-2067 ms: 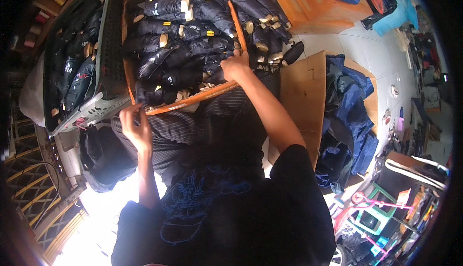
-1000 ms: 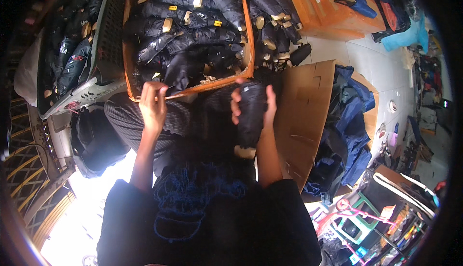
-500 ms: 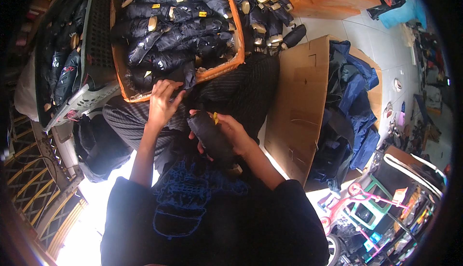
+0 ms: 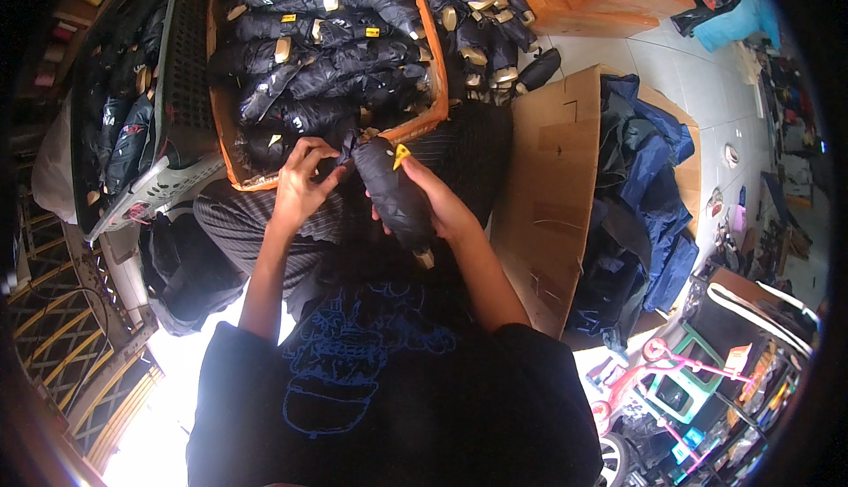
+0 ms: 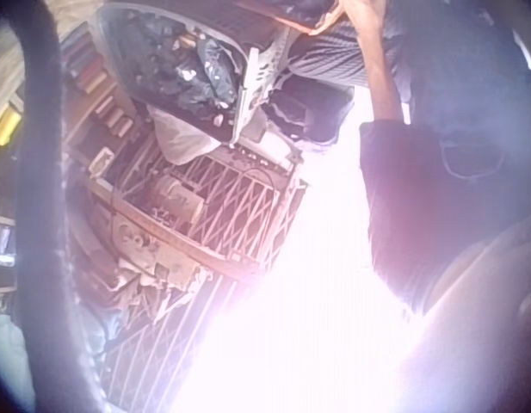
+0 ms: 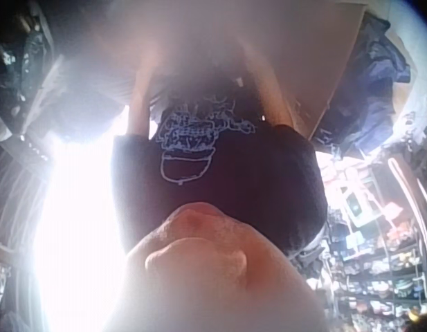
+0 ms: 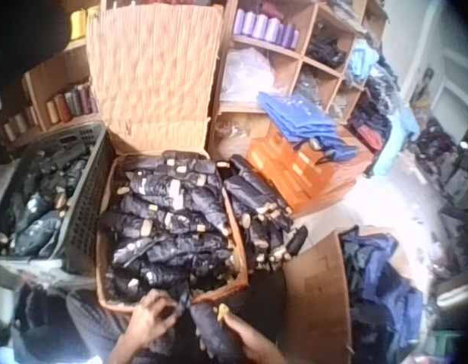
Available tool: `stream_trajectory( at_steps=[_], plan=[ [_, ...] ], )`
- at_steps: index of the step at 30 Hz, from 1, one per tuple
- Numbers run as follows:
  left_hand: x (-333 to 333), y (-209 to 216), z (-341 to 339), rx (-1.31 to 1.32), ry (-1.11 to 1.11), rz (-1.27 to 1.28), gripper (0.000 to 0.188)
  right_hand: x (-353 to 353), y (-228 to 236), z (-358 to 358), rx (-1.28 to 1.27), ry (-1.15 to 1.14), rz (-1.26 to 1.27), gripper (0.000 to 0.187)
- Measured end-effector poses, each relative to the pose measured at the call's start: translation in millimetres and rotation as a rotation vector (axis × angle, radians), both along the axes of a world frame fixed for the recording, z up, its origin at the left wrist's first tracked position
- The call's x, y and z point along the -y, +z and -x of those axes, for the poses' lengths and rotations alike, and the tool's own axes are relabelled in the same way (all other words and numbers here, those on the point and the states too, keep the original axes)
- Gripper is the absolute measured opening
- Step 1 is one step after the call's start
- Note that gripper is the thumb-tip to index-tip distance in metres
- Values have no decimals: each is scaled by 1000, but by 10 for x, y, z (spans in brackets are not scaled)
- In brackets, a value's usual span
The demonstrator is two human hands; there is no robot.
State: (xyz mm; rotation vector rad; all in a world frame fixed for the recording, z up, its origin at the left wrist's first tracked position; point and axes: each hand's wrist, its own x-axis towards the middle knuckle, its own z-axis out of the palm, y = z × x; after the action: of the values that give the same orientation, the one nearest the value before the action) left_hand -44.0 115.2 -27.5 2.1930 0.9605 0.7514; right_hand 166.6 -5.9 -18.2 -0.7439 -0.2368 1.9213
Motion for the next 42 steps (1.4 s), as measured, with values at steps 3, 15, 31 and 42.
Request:
stream_trajectory(
  at_steps=[3, 15, 31, 42],
  plan=[
    [-64, -100, 43, 6, -63, 20, 22, -54, 93, 14, 45, -44, -17, 54],
    [-121, -36, 94, 59, -81, 328, 22, -96, 84, -35, 218, -83, -28, 61],
    [57, -95, 26, -48, -6, -38, 11, -64, 4, -20, 261, -103, -58, 59],
    [54, -118, -3, -27, 63, 111, 10, -83, 78, 3, 353, -101, -64, 57]
  ],
)
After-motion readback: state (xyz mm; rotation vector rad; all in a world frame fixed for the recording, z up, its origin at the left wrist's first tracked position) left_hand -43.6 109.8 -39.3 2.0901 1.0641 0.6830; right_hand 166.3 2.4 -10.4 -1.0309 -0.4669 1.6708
